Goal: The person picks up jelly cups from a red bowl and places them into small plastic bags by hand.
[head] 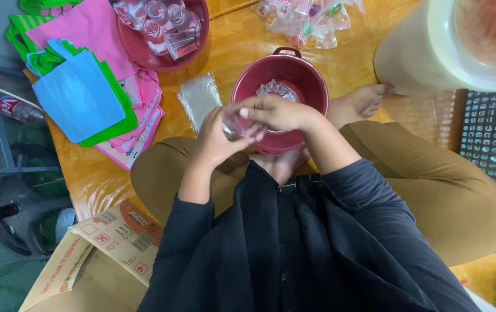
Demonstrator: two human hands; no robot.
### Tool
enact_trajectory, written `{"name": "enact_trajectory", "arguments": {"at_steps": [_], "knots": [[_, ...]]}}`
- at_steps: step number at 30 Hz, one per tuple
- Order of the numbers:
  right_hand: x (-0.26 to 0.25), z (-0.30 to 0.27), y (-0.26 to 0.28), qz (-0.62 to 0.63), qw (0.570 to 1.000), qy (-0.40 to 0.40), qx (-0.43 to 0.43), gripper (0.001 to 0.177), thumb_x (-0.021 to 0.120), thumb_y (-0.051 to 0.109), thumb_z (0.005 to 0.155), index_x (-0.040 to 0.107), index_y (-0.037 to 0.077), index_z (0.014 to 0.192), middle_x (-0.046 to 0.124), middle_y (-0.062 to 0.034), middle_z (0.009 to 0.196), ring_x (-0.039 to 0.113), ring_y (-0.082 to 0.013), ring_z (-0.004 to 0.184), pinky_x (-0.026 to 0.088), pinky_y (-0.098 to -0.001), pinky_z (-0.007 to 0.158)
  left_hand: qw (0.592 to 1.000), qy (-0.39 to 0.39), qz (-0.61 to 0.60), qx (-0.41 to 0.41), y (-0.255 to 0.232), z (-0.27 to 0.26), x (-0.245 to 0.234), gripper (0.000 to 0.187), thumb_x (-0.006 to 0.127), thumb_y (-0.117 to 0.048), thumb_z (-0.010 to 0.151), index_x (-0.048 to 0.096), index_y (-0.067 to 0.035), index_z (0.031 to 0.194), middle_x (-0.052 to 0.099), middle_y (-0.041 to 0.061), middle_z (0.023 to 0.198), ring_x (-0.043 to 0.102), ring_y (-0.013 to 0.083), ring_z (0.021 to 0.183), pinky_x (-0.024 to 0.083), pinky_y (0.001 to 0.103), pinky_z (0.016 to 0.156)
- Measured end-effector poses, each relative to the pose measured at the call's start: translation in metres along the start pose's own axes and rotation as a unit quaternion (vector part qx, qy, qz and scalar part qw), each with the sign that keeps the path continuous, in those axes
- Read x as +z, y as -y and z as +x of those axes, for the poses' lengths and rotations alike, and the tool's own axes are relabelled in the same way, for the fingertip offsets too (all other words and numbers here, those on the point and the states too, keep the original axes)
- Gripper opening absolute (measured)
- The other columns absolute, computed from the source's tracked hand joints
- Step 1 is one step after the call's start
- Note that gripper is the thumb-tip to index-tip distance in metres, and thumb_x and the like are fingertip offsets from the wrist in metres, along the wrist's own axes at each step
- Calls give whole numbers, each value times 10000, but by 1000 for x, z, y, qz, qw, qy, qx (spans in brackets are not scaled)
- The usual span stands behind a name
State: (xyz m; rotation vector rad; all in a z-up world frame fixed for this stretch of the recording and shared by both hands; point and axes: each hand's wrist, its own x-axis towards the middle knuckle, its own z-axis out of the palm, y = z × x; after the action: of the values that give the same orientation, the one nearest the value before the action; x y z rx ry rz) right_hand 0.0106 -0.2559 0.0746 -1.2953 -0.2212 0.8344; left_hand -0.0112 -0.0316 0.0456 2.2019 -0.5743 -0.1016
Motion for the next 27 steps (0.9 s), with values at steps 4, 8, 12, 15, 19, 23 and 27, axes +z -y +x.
{"name": "enact_trajectory", "arguments": {"at_steps": [4, 8, 12, 15, 19, 23, 27], "knots": [[-42, 34, -68, 36, 977, -180, -104, 290, 584, 170, 1058, 626, -13, 1279, 742, -179, 1028, 771, -222, 866, 669, -308, 666, 987, -12, -58, -152, 19, -6, -5, 829, 946, -324, 724, 550, -106, 1419, 630, 177, 1307, 599, 404, 1249, 387, 617, 1124], [-66, 64, -179, -355, 890, -283, 50, 274, 675, 313, 940, 745, 266, 1201, 767, -50, 1101, 707, -301, 1102, 555, -462, 932, 973, -52, -145, -171, 37, -5, -1, 1021, 1011, -358, 664, 468, -168, 1507, 566, 189, 1295, 546, 411, 1246, 403, 594, 1090], [-43, 83, -247, -481, 845, -178, 154, 471, 731, 386, 891, 652, 276, 1342, 699, -81, 1267, 661, -310, 1223, 527, -460, 1037, 945, 8, -257, -200, 66, -3, 12, 1088, 1000, -332, 713, 375, -143, 1584, 496, 216, 1408, 472, 408, 1299, 396, 628, 1087], [-40, 84, -260, -474, 844, -138, 211, 341, 659, 413, 952, 696, 202, 1217, 744, -122, 1133, 714, -341, 1117, 565, -481, 947, 934, 5, -321, -158, 76, -12, 27, 916, 966, -159, 749, 463, -108, 1512, 525, 191, 1273, 542, 344, 1184, 499, 509, 1010], [-45, 57, -160, -342, 916, -75, 196, 255, 591, 301, 983, 752, 118, 1057, 763, -145, 831, 762, -275, 674, 564, -408, 807, 948, -32, -283, -138, 82, -13, 36, 787, 999, -163, 699, 617, -151, 1387, 620, 97, 1120, 592, 234, 1115, 536, 400, 984], [-19, 38, -61, -294, 913, -269, -86, 183, 737, 244, 970, 727, 119, 1103, 735, -153, 963, 723, -391, 940, 567, -475, 807, 954, -48, -265, -135, 78, -11, 37, 780, 995, -160, 697, 626, -169, 1384, 658, 105, 1211, 610, 231, 1172, 542, 383, 1002], [21, 21, -2, -310, 906, -202, -205, 158, 701, 180, 982, 736, 83, 1101, 756, -165, 935, 730, -396, 891, 565, -483, 783, 941, -42, -324, -94, 72, -7, 35, 706, 906, -14, 743, 582, -91, 1366, 663, 95, 1310, 594, 188, 1215, 583, 341, 918]]}}
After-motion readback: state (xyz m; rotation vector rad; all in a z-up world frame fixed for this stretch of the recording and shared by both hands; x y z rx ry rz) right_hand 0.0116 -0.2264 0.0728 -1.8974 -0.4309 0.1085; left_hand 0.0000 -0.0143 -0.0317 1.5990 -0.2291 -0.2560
